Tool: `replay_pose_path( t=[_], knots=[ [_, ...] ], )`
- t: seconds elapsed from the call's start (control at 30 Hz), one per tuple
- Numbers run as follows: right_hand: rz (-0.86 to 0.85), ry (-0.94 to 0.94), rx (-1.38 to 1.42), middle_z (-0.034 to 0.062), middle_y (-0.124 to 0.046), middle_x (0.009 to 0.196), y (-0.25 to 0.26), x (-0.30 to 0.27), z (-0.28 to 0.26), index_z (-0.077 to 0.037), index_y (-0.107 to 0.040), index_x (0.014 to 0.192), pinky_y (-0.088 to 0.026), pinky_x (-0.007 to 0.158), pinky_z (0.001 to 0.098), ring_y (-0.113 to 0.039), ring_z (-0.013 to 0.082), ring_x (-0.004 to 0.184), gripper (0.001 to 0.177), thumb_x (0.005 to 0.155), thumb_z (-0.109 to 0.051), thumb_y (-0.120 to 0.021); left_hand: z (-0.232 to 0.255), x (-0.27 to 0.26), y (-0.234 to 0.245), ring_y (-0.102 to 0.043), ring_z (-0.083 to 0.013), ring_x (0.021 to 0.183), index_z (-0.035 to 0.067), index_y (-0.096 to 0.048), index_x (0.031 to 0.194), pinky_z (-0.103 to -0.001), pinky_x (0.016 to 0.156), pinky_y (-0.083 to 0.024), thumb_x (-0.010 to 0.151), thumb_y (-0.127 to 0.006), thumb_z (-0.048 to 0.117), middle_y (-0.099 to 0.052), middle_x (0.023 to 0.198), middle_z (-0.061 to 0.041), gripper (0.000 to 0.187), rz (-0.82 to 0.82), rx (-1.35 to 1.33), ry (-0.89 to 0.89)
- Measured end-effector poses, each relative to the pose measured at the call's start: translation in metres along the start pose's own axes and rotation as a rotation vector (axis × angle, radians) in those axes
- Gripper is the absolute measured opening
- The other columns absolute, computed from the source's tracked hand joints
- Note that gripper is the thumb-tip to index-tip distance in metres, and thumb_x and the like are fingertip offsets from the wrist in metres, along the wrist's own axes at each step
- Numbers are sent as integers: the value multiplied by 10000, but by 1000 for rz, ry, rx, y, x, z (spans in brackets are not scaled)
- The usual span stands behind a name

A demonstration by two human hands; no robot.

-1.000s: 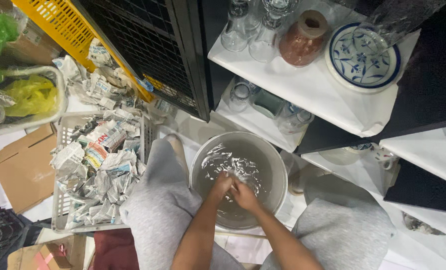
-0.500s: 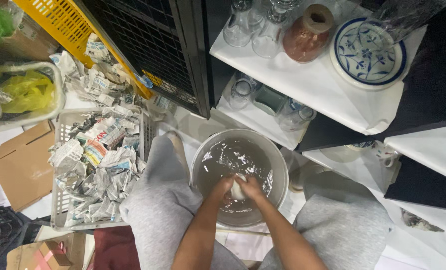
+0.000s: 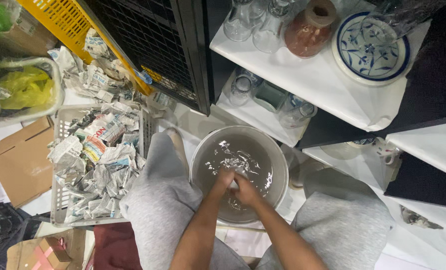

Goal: The person washes various ceramic and glass items by hand in a bucket of water. They scrub and rinse each item individually, then place them on a nearby shelf. The items include cups, bowls, and small jars.

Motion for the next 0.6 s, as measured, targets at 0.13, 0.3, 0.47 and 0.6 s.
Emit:
replay_pose_path(
  t=[0.13, 0.3, 0.47, 0.6],
  knots=[
    [29, -241, 82, 125, -707, 1229, 2, 8, 24, -120, -635, 1301, -503, 1001, 379, -669, 277, 1163, 510, 815, -158, -785, 25, -10, 9, -652, -345, 1145, 92, -546, 1333, -469, 949, -541, 790, -706, 105, -653, 1254, -207, 566, 22, -286, -49],
    [290, -130, 387, 111, -771, 1112, 22, 21, 48, -53, -702, 1184, -533, 953, 349, -712, 239, 1071, 371, 814, -76, -697, 100, -68, 38, -607, -328, 1164, 183, -611, 1252, -429, 997, -506, 672, -846, 17, -608, 1204, -154, 647, 119, -130, -308],
    [545, -201, 767, 91, -753, 1140, 51, 12, 82, -50, -709, 1221, -507, 852, 347, -657, 185, 979, 327, 971, -212, -575, 177, -133, 56, -540, -364, 1246, 166, -603, 1324, -429, 1081, -460, 693, -817, -25, -514, 1280, -161, 693, 210, 61, -648],
    [437, -474, 1275, 102, -649, 1294, 37, 12, 91, -99, -579, 1362, -518, 911, 382, -633, 218, 1108, 477, 990, -381, -481, 207, -167, 52, -494, -390, 1335, 164, -569, 1371, -436, 1131, -434, 691, -763, -43, -466, 1387, -183, 737, 121, 86, -801]
  ],
)
Point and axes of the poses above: each hand's wrist, its own x-axis towards the middle knuckle, its own y-axis out of the back of the hand, z = x × y, the point moved 10 cm from there along x, towards the middle knuckle
